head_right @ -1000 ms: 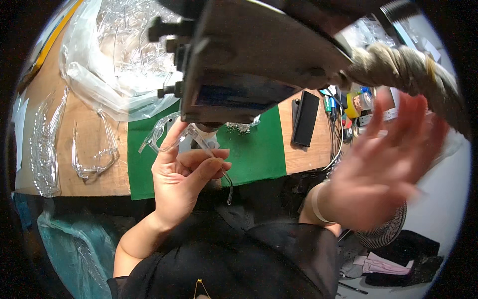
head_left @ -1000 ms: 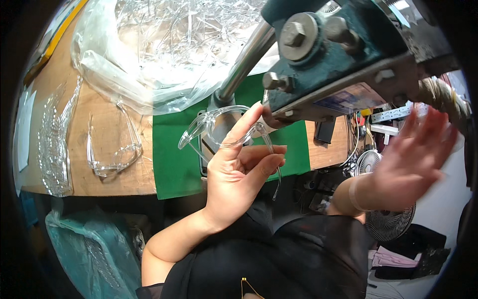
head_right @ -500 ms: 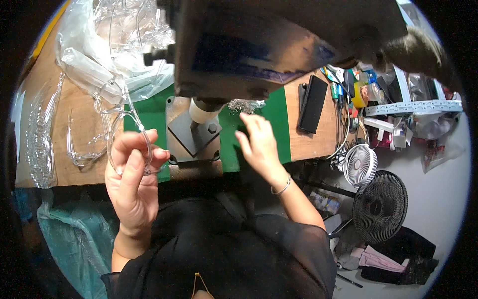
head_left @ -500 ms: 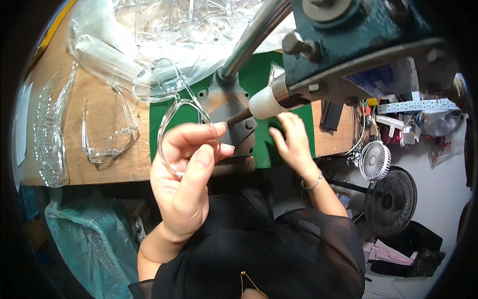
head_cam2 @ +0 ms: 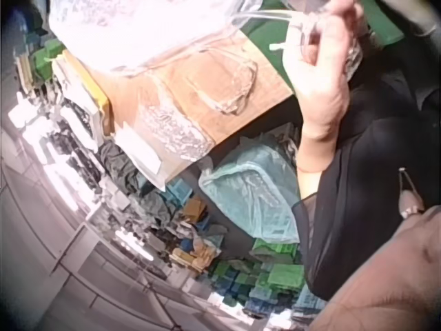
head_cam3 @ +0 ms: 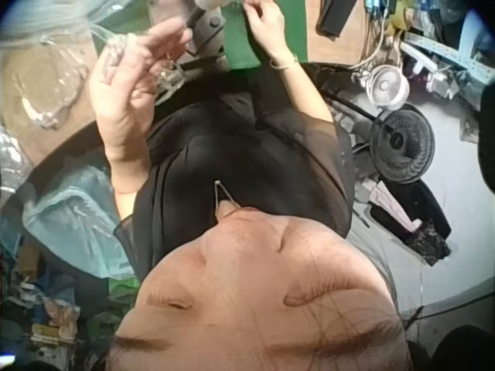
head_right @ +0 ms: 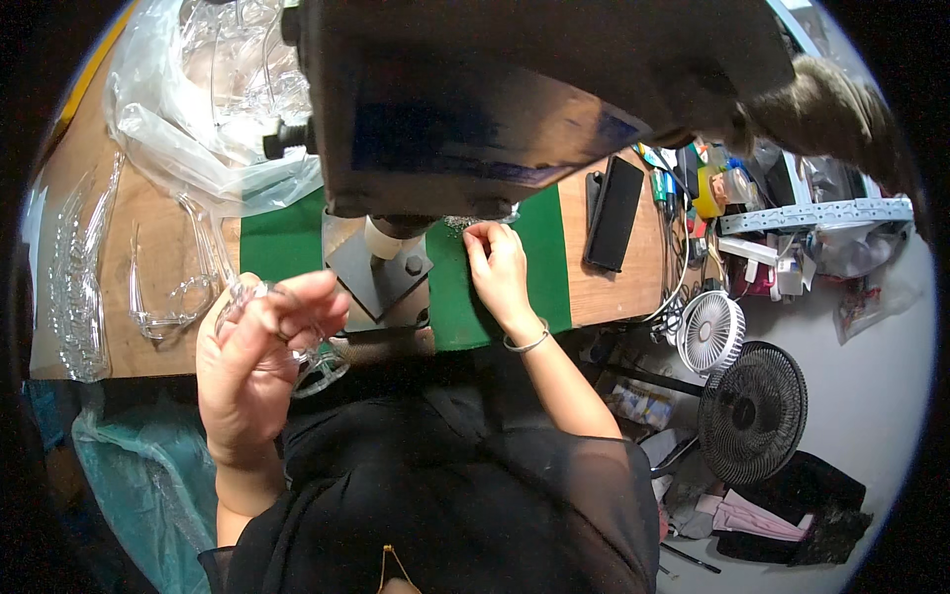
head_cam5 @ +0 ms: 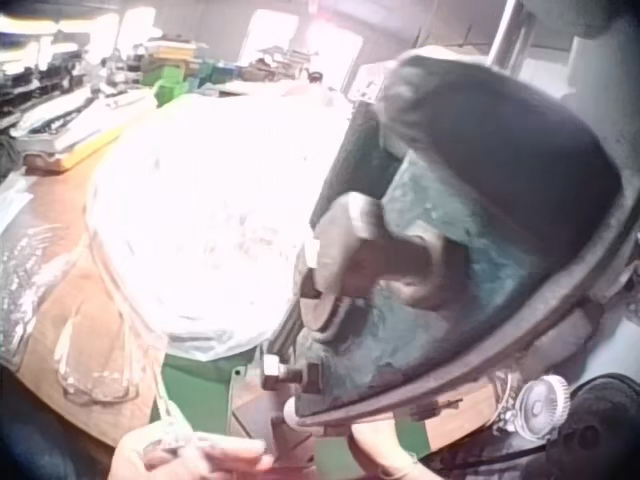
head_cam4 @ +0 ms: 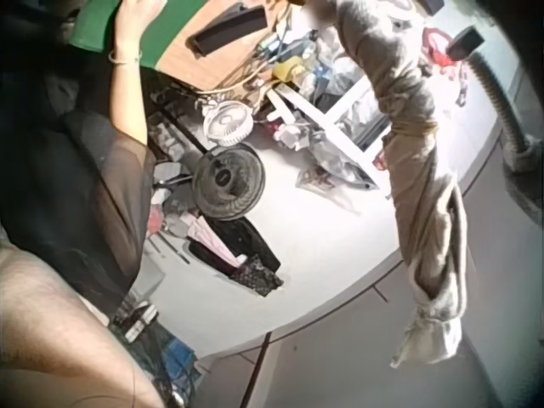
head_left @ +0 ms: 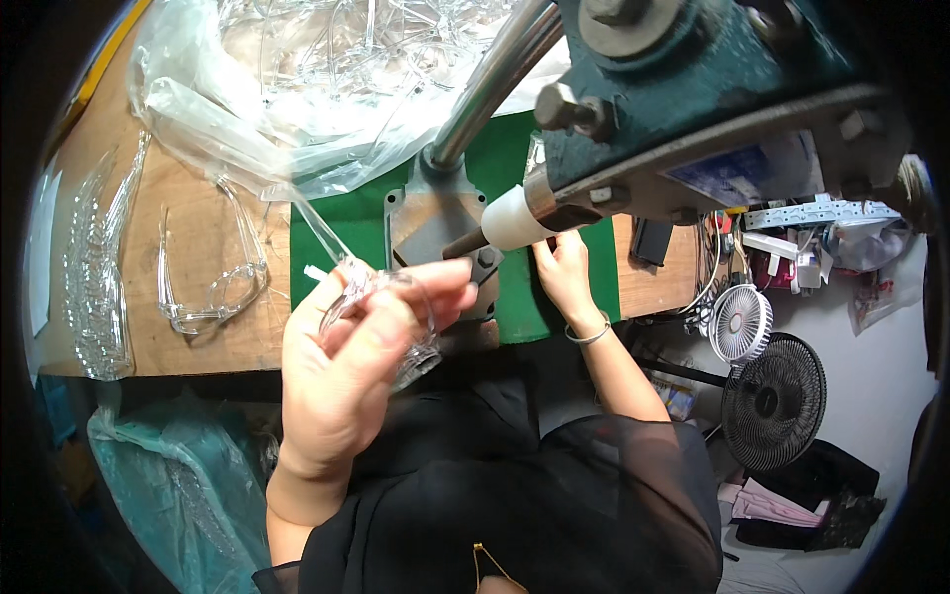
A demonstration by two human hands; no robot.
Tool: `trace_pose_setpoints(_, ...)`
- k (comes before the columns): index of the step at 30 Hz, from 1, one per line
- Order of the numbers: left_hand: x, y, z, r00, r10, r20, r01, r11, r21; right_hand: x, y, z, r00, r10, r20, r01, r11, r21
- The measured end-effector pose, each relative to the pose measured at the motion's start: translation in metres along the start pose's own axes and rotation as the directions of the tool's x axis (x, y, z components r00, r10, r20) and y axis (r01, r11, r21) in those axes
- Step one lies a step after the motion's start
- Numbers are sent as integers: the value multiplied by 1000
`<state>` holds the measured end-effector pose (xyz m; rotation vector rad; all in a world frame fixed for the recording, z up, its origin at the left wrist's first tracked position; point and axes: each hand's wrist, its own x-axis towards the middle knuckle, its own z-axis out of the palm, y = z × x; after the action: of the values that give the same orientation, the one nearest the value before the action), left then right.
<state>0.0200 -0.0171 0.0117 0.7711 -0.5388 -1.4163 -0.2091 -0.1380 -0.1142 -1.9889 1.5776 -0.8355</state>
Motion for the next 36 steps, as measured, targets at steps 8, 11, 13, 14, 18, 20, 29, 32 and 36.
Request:
trace_pose_setpoints(8,-2,-15,-2,991,131,-9,-131,991,35,0,10,7,985,-168,-50,164,984,-71)
trace_pose_setpoints(11,-5,-19,-2,988,150,-20,-149,987,67,1,6,5,989,-140,-54,136,988,-72)
trace_pose_setpoints(13,-4,-24,-4,982,184,30,-187,970,156,1,4,3,991,-125,-39,122,990,-76)
trace_pose_setpoints(14,-3,-27,-3,979,202,35,-205,961,185,0,3,3,987,-151,-49,146,986,-83)
trace_pose_setpoints(18,-3,-36,0,978,195,70,-204,961,186,2,1,7,975,-215,-57,208,972,-107)
trace_pose_setpoints(20,-6,-37,3,986,136,95,-157,952,264,6,6,6,970,-241,-31,234,962,-143)
trace_pose_setpoints(29,-11,-31,3,977,67,204,-137,925,355,-16,-141,-64,779,-579,239,489,801,345)
trace_pose_setpoints(32,-9,-31,5,971,101,215,-177,910,376,-17,-148,-64,725,-634,270,502,755,423)
trace_pose_setpoints(36,-11,-28,4,962,125,242,-215,894,392,-13,-146,-63,673,-686,275,538,710,455)
